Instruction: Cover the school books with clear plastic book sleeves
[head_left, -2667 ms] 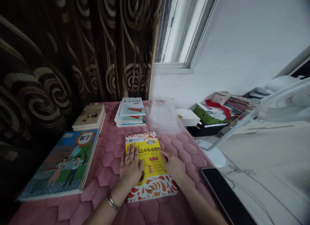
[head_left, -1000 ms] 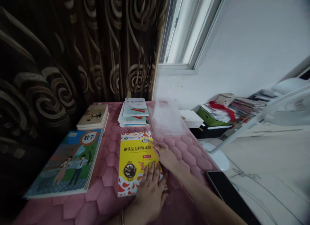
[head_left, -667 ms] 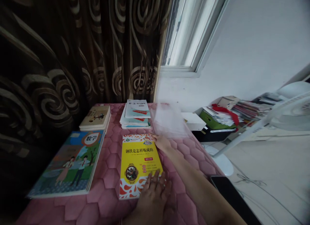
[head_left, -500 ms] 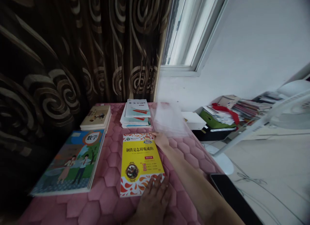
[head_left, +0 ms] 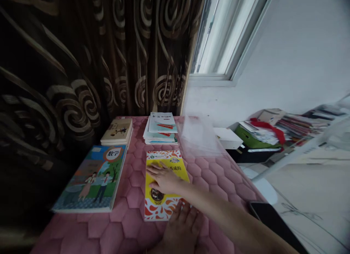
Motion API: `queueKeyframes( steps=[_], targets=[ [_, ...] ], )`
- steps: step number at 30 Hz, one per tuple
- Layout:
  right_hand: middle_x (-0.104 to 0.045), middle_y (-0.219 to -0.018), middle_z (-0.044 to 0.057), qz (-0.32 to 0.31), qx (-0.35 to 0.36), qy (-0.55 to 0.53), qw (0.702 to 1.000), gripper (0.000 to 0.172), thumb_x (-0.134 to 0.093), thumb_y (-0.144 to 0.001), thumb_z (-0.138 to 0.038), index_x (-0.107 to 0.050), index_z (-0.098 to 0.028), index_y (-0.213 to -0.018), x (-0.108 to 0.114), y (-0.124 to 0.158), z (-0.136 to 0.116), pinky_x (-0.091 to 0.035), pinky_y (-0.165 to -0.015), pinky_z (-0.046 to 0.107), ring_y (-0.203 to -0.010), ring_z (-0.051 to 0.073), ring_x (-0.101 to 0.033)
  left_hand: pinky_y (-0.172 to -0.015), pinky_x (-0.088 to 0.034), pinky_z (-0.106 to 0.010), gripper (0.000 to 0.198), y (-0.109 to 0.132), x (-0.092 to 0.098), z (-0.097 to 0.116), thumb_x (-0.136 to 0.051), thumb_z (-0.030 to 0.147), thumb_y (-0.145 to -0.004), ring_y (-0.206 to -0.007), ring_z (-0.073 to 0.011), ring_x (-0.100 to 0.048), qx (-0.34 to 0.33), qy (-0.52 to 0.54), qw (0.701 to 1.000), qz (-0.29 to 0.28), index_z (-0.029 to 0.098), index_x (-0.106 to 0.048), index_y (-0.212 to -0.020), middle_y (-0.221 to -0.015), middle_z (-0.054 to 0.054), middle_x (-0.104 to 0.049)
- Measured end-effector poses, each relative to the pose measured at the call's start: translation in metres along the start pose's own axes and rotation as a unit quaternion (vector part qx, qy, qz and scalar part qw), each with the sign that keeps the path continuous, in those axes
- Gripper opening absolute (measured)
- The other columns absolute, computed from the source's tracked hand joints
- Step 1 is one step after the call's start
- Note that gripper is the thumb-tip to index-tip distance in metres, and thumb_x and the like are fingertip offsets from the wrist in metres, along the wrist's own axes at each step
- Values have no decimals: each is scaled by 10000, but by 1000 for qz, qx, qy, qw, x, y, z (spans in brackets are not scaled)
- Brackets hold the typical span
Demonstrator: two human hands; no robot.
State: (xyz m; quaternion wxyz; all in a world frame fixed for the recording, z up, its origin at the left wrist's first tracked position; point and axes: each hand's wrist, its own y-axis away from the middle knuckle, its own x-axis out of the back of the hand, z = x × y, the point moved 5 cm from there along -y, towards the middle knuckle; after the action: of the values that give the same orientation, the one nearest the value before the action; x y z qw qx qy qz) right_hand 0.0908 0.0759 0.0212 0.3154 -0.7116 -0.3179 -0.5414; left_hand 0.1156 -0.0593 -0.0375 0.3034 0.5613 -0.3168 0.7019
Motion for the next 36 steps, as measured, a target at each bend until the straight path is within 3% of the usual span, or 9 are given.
queueKeyframes(
  steps=[6, 10, 14, 18, 21, 25, 30, 34, 36],
  targets=[
    [-450, -1470, 131, 11, -84, 21, 996, 476, -524, -938, -341, -519, -139, -1370, 2, -49, 23, -267, -1159, 493, -1376, 287, -398, -1181, -173, -464, 750, 8, 3, 1, -527, 474, -879, -1446, -288, -251, -4, 3, 999, 32, 147, -277, -1505, -1547, -110, -359],
    [-456, -1446, 213, 20, -56, -1, 998, 514, -550, -929, -317, -513, -24, -1350, 1, -52, -1, -284, -1134, 544, -1369, 343, -392, -1177, -200, -461, 704, 4, 5, 2, -506, 504, -885, -1416, -292, -320, 9, 17, 1000, 17, 140, -361, -1470, -1510, -126, -420],
    [-589, -1368, 28, 16, 118, -171, 978, 347, -503, -964, -321, -615, -237, -1281, -2, -3, -45, -409, -1081, 279, -1279, 148, -518, -1107, -324, -486, 594, -1, 2, 0, -502, 529, -883, -1303, -323, -477, 38, 46, 998, -37, 171, -541, -1356, -1394, -132, -556],
    [-682, -1219, 45, 204, -83, -192, 956, 261, -529, -935, -234, -714, -245, -1118, 12, 64, -3, -472, -1036, 352, -1183, 177, -591, -1106, -321, -453, 602, 4, 9, 2, -487, 477, -905, -1309, -304, -474, 21, 40, 999, 20, 161, -464, -1417, -1423, -131, -527],
    [-696, -1189, 53, 239, -164, -137, 947, 263, -531, -916, -212, -737, -266, -1071, 8, 107, 36, -496, -1005, 433, -1159, 218, -604, -1161, -221, -452, 709, 8, 14, 5, -484, 484, -901, -1403, -315, -345, 18, 10, 997, 70, 106, -340, -1482, -1512, -148, -406],
    [-668, -1253, 35, 237, -181, -153, 942, 281, -528, -923, -263, -714, -290, -1133, -6, 138, 62, -471, -1025, 458, -1193, 219, -590, -1165, -210, -442, 770, 11, 15, 8, -493, 485, -893, -1445, -302, -266, 24, -21, 996, 86, 113, -244, -1520, -1572, -134, -282],
    [-647, -1285, 11, 221, -217, -178, 934, 272, -518, -931, -309, -712, -326, -1121, -10, 144, 63, -422, -1040, 520, -1186, 237, -593, -1110, -301, -423, 891, 58, 25, -17, -536, 491, -849, -1406, -296, -346, 112, -98, 979, 140, 129, -116, -1546, -1563, -132, -307],
    [-670, -1248, 28, 240, -217, -197, 925, 263, -537, -909, -288, -730, -310, -1087, -5, 142, 57, -455, -1016, 484, -1157, 231, -605, -1096, -326, -396, 798, 118, 33, -39, -476, 397, -885, -1355, -259, -425, 179, -150, 953, 195, 170, -101, -1552, -1525, -92, -404],
    [-671, -1239, 48, 269, -221, -210, 914, 256, -547, -890, -270, -741, -286, -1055, -4, 141, 55, -483, -997, 447, -1140, 224, -612, -1036, -398, -377, 705, 132, 35, -49, -441, 361, -907, -1304, -243, -488, 216, -131, 945, 208, 200, -180, -1542, -1481, -85, -473]
  ],
)
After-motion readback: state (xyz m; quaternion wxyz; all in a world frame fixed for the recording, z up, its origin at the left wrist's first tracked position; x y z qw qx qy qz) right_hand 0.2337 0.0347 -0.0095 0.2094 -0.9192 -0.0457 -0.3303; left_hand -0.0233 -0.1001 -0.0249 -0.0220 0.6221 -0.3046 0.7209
